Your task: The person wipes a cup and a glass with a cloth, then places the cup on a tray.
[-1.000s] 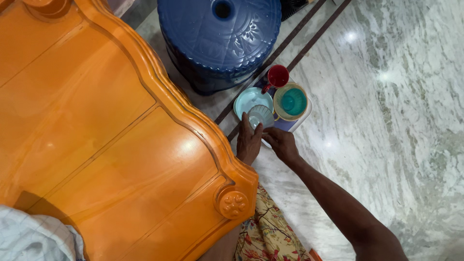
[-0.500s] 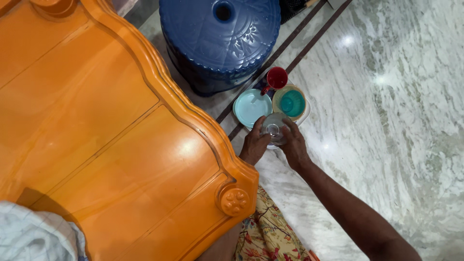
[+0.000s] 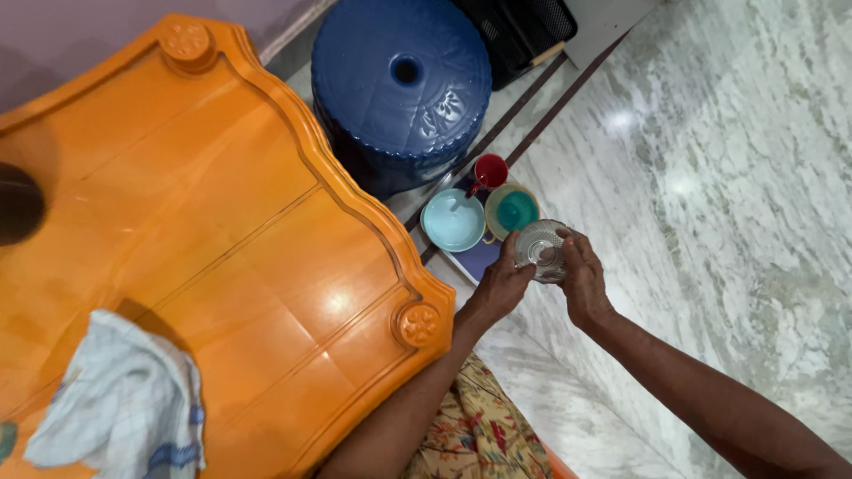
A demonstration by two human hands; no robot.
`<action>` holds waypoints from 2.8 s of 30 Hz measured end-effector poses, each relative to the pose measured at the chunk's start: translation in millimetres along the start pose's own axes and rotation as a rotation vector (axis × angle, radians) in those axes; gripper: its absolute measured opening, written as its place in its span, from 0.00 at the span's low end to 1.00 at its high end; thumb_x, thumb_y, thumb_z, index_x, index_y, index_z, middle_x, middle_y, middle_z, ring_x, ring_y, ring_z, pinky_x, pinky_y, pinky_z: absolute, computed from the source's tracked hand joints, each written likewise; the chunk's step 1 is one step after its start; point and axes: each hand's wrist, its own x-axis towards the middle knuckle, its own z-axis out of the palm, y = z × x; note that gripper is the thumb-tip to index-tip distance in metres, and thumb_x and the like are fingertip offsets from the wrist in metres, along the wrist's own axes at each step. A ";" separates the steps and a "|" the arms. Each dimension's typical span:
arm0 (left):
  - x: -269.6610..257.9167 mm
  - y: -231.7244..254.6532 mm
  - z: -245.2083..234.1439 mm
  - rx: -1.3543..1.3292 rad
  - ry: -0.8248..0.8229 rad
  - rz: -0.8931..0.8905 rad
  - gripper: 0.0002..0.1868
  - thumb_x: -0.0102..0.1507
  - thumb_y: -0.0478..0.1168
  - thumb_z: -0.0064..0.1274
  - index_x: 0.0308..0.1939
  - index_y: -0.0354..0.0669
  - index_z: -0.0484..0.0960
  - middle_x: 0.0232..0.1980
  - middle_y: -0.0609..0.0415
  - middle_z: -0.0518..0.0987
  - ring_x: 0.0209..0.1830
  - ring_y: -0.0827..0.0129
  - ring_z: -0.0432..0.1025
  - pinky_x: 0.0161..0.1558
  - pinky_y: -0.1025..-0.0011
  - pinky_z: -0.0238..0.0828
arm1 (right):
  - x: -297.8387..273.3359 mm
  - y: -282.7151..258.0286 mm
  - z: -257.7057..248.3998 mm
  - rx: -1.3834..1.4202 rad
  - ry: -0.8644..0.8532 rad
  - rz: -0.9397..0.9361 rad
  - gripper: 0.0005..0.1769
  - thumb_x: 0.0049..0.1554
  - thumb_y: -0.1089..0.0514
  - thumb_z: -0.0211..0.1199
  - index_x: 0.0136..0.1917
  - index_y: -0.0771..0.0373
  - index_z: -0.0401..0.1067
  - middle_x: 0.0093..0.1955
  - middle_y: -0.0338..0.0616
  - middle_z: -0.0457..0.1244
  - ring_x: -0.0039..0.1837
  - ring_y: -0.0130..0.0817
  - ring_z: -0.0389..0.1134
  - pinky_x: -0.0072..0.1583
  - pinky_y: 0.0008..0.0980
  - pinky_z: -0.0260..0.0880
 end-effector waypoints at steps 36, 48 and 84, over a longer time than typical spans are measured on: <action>-300.8 126.7 -126.4 -0.600 0.406 0.485 0.52 0.64 0.42 0.58 0.82 0.48 0.37 0.77 0.44 0.61 0.72 0.61 0.65 0.69 0.65 0.65 | -201.2 -174.1 227.2 -0.011 -0.673 -0.266 0.26 0.69 0.45 0.46 0.70 0.66 0.62 0.61 0.50 0.65 0.63 0.37 0.68 0.63 0.37 0.74; -329.3 124.7 -180.1 -0.806 0.542 0.721 0.43 0.66 0.31 0.54 0.81 0.38 0.49 0.77 0.46 0.63 0.75 0.64 0.61 0.73 0.67 0.59 | -193.5 -162.5 316.4 -0.112 -0.674 -0.270 0.35 0.67 0.35 0.48 0.68 0.67 0.68 0.55 0.48 0.66 0.57 0.33 0.67 0.60 0.35 0.70; -395.6 81.3 -302.6 -1.064 1.043 0.748 0.32 0.67 0.40 0.51 0.75 0.40 0.62 0.66 0.49 0.69 0.63 0.62 0.69 0.64 0.57 0.70 | -236.2 -73.7 417.2 -1.292 -0.307 -1.149 0.14 0.54 0.52 0.66 0.53 0.56 0.77 0.69 0.49 0.59 0.69 0.54 0.61 0.61 0.56 0.62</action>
